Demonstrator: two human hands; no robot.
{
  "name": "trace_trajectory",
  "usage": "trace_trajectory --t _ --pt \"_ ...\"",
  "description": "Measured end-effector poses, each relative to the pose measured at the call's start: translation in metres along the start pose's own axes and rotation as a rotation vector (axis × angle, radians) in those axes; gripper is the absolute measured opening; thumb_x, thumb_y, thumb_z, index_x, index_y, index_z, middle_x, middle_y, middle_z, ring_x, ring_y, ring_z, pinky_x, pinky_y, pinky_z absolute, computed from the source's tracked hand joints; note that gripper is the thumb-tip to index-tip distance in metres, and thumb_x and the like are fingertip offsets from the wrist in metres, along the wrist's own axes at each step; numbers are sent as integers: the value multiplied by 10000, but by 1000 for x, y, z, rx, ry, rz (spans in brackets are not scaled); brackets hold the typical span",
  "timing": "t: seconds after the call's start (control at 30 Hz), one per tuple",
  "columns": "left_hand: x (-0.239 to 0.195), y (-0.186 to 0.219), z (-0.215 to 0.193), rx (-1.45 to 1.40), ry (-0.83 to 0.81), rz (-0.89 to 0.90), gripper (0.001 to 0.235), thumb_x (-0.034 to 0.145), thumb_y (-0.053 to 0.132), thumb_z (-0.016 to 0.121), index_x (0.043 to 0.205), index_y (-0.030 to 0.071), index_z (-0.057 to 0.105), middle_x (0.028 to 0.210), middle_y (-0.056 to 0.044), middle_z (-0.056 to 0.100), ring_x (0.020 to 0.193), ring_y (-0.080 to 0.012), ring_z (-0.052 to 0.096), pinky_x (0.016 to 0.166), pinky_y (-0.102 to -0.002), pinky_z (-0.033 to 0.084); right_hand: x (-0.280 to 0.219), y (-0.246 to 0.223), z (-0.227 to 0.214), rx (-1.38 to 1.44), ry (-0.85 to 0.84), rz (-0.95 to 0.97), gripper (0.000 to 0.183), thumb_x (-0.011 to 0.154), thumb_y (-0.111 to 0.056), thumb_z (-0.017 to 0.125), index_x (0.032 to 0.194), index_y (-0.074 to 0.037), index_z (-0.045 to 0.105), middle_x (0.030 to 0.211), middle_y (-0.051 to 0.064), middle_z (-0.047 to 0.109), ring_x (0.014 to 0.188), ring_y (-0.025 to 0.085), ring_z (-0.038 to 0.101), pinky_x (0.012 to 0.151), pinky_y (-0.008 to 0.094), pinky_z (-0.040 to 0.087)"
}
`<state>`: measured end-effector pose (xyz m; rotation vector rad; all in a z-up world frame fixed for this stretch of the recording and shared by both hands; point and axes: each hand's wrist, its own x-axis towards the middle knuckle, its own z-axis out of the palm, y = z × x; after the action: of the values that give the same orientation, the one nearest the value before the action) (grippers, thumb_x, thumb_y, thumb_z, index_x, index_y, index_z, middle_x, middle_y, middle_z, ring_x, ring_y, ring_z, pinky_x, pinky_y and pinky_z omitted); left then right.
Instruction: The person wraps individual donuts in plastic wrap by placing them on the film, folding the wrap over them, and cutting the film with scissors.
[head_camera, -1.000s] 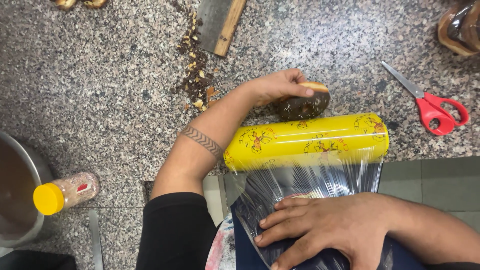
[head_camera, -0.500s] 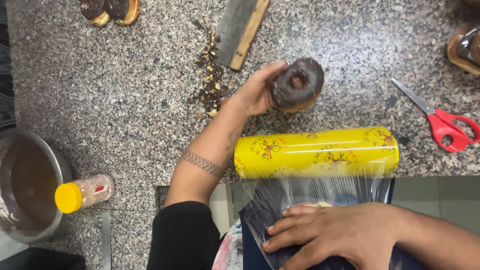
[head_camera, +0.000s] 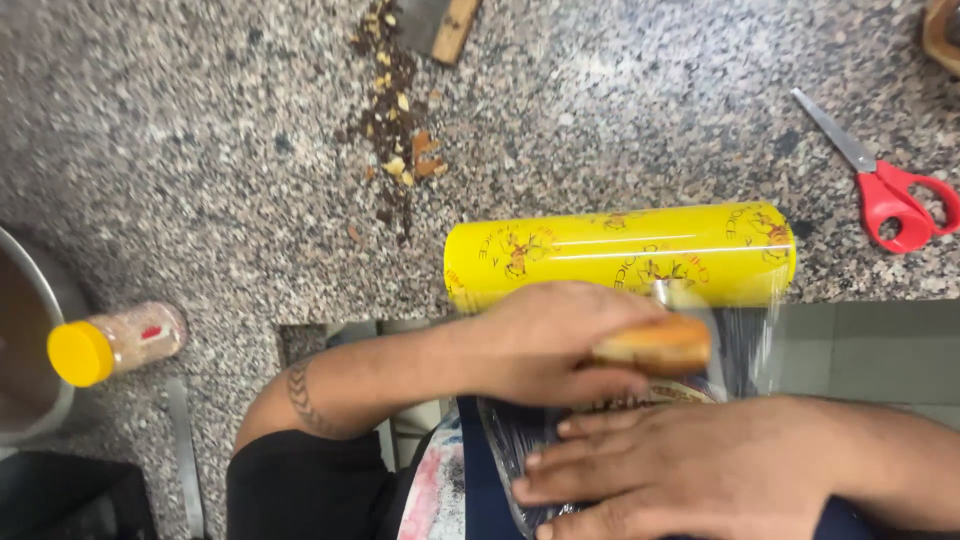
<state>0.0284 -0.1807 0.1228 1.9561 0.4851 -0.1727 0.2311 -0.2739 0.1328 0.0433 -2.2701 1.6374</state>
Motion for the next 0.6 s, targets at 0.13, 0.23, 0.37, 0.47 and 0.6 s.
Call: trace_trajectory --t 0.13,0.23,0.37,0.47,0.6 --pt "-18 -11 21 -5 139 332 618 947 429 717 1440 99 547 1442 -117 651 1389 -329 607 1201 -426 469 4 -21 -10 234 -33 71 642 1027 -326 445 1553 43 449 1683 225 400 1546 392 340 1226 549 258" --pt "-29 -14 25 79 140 357 640 924 419 711 1461 101 565 1548 -117 573 1478 -329 496 1222 -459 392 -24 -27 7 201 -60 102 521 1037 -244 443 1451 68 496 1611 212 443 1509 377 405 1198 539 336" --pt "-36 -25 27 -4 126 358 781 924 560 698 1521 88 522 1613 -109 500 1574 -347 391 1277 -487 339 -94 -33 58 -528 172 195 344 1028 -326 547 1335 -197 633 1526 -24 548 1428 163 534 1132 401 444" --pt "-38 -27 26 -62 109 357 890 899 651 684 1560 87 496 1649 -104 473 1613 -347 354 1295 -482 324 -83 -31 28 -457 268 214 255 1014 -316 589 1232 -221 680 1419 -16 622 1336 174 602 1094 394 494" --pt "-38 -25 26 -15 90 382 980 866 732 648 1578 78 489 1680 -119 434 1614 -359 319 1302 -533 265 -74 -33 14 -334 348 240 83 1042 -280 667 1074 -204 673 1271 -19 735 1196 200 737 987 408 564"
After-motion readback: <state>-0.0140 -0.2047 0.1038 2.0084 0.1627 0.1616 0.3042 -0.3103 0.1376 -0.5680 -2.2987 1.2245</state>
